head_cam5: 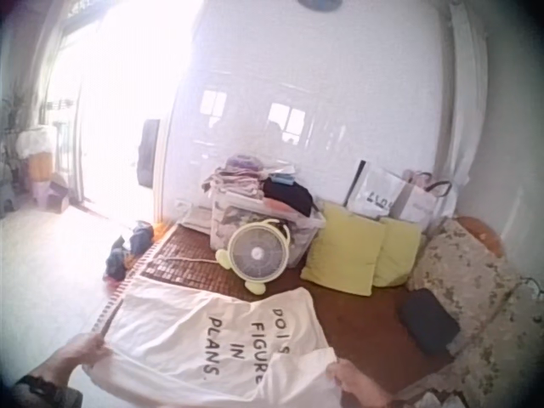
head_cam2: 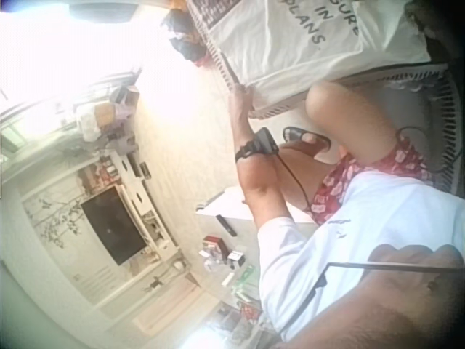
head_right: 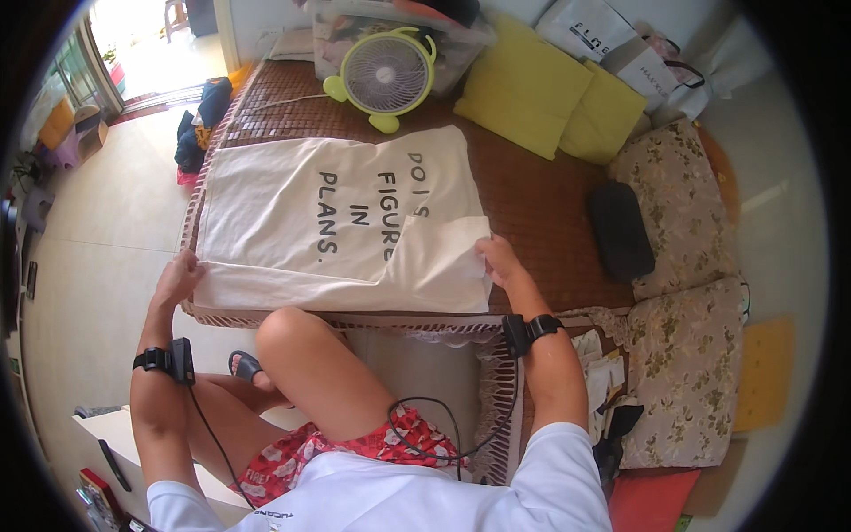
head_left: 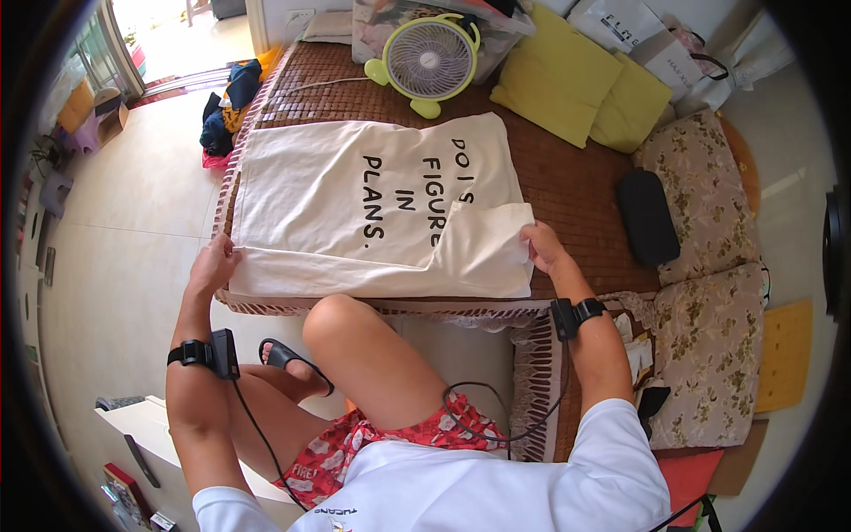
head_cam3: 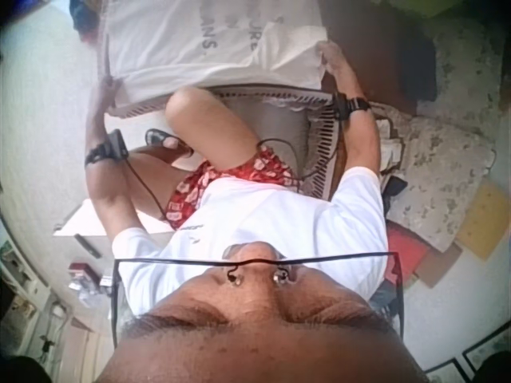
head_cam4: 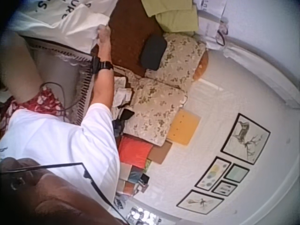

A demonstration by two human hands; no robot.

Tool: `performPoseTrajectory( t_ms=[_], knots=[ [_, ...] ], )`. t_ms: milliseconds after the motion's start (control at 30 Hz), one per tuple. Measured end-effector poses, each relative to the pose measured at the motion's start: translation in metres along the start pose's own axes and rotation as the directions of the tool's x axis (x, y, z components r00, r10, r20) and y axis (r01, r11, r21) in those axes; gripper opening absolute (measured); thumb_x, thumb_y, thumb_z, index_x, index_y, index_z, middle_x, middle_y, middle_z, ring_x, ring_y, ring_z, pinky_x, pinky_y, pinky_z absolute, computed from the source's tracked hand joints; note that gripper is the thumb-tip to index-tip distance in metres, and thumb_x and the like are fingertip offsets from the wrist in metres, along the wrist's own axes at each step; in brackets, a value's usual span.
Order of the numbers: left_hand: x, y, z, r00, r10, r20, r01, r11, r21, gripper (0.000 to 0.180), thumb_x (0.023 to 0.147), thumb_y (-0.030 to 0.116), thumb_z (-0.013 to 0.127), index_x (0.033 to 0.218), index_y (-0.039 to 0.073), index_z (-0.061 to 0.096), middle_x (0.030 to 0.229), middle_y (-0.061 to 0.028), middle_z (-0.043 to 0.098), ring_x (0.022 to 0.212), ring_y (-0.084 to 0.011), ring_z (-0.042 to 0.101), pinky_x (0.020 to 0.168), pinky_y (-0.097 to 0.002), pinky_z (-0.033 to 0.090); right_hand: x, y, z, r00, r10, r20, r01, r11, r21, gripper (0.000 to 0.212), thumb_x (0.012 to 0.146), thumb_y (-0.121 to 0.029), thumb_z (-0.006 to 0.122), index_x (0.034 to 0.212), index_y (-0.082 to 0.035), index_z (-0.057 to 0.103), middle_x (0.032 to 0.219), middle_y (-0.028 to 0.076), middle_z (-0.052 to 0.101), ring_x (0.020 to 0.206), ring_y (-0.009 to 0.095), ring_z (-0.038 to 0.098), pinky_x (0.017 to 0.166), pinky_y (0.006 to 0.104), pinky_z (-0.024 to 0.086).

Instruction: Folding various items of clothing including t-shirts and small pieces of fabric on a bed surface.

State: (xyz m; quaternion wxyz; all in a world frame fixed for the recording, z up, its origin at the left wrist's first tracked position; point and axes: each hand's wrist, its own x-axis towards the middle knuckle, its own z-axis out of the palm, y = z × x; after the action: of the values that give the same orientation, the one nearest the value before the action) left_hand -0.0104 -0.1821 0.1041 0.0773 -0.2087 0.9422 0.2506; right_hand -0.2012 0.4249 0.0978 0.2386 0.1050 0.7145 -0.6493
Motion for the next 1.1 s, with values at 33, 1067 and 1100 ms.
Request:
performPoseTrajectory(
  t_ms=[33,1067,1100],
  knots=[
    [-0.004,-0.001,-0.001,0.999,-0.045,-0.023,0.046,0.998,0.038,0.032,0.086,0.028,0.068,0.104,0.002,0.060,0.094,-0.0184,0.068,0.088,-0.0342,0.065,0.077,-0.0420,0.050,-0.004,-0.006,0.008,0.997,0.038,0.068,-0.047,0.991,0.124,0.033,0.080,-0.020,0.064,0.107,-0.001,0.064,0.086,0.005,0.064,0.073,0.015,0.063,0.061,0.0287,0.051],
    [0.004,-0.033,0.007,0.998,-0.041,0.039,0.057,0.768,-0.638,0.028,0.097,0.031,0.056,0.101,0.003,0.058,0.083,-0.0032,0.059,0.073,-0.0122,0.055,0.065,-0.0278,0.048,0.052,-0.049,0.145,0.798,-0.502,0.333,0.402,0.033,-0.915,0.015,0.088,-0.021,0.058,0.093,-0.009,0.066,0.096,0.014,0.068,0.100,0.032,0.061,0.088,0.0452,0.045],
    [0.002,-0.035,0.007,0.998,-0.048,0.039,0.062,0.762,-0.644,0.028,0.097,0.031,0.056,0.101,0.003,0.058,0.083,-0.0032,0.059,0.073,-0.0122,0.055,0.065,-0.0278,0.048,0.055,-0.045,0.148,0.797,-0.498,0.341,0.406,0.025,-0.913,0.015,0.088,-0.021,0.058,0.093,-0.009,0.066,0.096,0.014,0.068,0.100,0.032,0.061,0.088,0.0452,0.045]
  ],
)
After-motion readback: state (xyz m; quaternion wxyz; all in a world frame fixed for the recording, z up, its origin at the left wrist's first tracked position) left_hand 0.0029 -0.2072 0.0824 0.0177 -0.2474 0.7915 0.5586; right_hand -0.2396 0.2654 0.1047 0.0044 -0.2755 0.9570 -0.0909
